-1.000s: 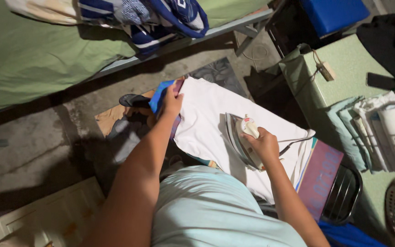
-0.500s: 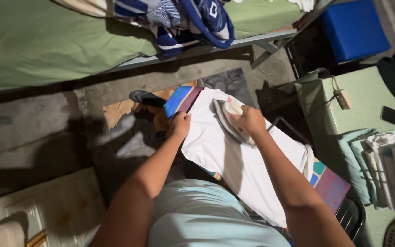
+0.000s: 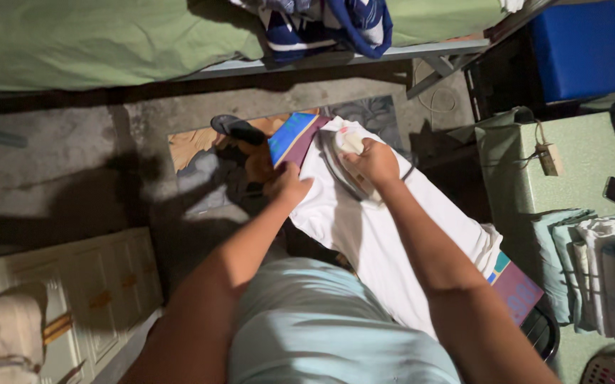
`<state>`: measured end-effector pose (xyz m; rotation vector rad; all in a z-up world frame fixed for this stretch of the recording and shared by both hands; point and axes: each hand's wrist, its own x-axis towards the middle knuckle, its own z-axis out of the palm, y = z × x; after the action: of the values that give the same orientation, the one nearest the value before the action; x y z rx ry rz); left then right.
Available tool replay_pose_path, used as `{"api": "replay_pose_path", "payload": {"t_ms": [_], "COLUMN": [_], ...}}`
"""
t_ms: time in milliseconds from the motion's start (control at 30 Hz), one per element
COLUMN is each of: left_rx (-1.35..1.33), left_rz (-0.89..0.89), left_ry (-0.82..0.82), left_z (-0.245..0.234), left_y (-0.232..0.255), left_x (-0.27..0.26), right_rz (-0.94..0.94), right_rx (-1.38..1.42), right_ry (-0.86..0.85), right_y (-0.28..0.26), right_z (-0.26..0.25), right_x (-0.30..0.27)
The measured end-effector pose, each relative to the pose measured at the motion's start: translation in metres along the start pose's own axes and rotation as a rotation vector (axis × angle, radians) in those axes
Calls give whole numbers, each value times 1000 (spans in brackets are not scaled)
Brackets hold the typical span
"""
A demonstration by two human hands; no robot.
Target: The person irons a white t-shirt on an ironing board, repeatedly smoothing the fabric with an iron. After finishing, they place the shirt on a hanger and hang it on a clothes rack.
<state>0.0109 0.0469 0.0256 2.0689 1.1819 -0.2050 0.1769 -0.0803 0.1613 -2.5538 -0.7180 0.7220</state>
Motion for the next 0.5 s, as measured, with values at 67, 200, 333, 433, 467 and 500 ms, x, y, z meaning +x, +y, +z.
{"api": "replay_pose_path", "payload": {"t_ms": [67,200,333,433,467,500], "left_rx": [33,-183,-570,-705,-687,-669], "left_rz": [38,-4,-185,-229,-272,-316], "left_ry": [-2,89,-45,-321,-383,-448], "left_z": [24,71,75,66,63,63], "left_y": [-31,-112,-141,-122,-115,-108], "left_x": [4,16,11,-15,-24,-34], "right_rz": [-311,-450,-292,-195,-166,-136], "right_rx": [-122,-260,-215,-180,-155,-133], "right_ry": [-32,-110,43,123,117,108], "right_y": [-2,1,29,63,75,87], "right_z": [-5,-3,0,-12,-19,-27], "right_x": [-4,-10,8,18,16,12]}}
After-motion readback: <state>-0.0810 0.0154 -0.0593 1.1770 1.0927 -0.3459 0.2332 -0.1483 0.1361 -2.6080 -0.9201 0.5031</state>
